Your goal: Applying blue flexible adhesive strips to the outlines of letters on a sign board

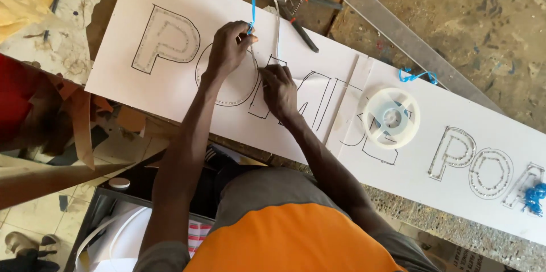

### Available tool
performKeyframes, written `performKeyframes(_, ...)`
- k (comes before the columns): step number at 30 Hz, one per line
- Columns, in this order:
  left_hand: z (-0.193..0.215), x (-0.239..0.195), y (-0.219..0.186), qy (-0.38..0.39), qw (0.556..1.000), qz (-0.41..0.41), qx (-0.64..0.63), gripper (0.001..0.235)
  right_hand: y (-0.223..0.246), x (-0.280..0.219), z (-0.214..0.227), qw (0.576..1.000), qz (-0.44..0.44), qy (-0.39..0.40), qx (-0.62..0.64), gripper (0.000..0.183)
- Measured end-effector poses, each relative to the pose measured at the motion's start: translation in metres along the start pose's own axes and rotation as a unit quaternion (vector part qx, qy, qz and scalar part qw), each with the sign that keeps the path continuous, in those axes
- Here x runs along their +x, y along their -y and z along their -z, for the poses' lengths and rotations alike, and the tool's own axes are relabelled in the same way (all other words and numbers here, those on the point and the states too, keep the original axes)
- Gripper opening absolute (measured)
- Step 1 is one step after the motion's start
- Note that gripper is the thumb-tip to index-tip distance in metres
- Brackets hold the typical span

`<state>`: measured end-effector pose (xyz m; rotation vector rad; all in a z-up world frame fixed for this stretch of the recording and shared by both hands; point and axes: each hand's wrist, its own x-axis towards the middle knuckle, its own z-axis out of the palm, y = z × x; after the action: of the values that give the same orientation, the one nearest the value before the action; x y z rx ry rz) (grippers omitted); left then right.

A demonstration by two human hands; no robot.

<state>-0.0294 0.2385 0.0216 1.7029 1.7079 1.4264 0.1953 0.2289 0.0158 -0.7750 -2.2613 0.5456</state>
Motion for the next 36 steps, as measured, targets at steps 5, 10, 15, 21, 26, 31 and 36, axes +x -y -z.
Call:
performKeyframes(5,-0.013,0.006,0.005,0.003,0.998,-0.01,0.065,0.014,-0.011,-0.013,-0.01,0.999,0.041,0.016,-0.022,0.049)
performKeyframes(10,-0.017,0.004,0.003,0.01,0.992,-0.024,0.122,0.018,-0.014,-0.018,-0.014,0.995,0.03,0.07,-0.07,0.057)
performKeyframes(15,-0.019,0.005,0.016,-0.01,0.988,-0.027,0.152,0.011,-0.013,-0.007,-0.011,0.993,0.03,0.073,-0.09,0.05)
performKeyframes(21,0.0,-0.009,0.029,-0.011,0.988,-0.02,0.153,0.021,-0.017,-0.013,-0.023,0.984,0.023,0.085,-0.153,0.077)
performKeyframes(26,0.003,-0.007,0.035,-0.016,0.993,-0.01,0.115,0.024,-0.006,-0.011,-0.013,0.982,0.037,0.076,-0.169,0.079)
performKeyframes(31,0.007,0.0,0.046,-0.072,0.986,0.152,0.0,0.023,-0.004,-0.005,-0.015,0.978,0.012,0.12,-0.171,0.077)
performKeyframes(36,0.028,0.009,0.077,-0.258,0.889,0.324,-0.195,0.027,-0.013,0.015,-0.024,0.982,-0.063,0.138,-0.11,0.054)
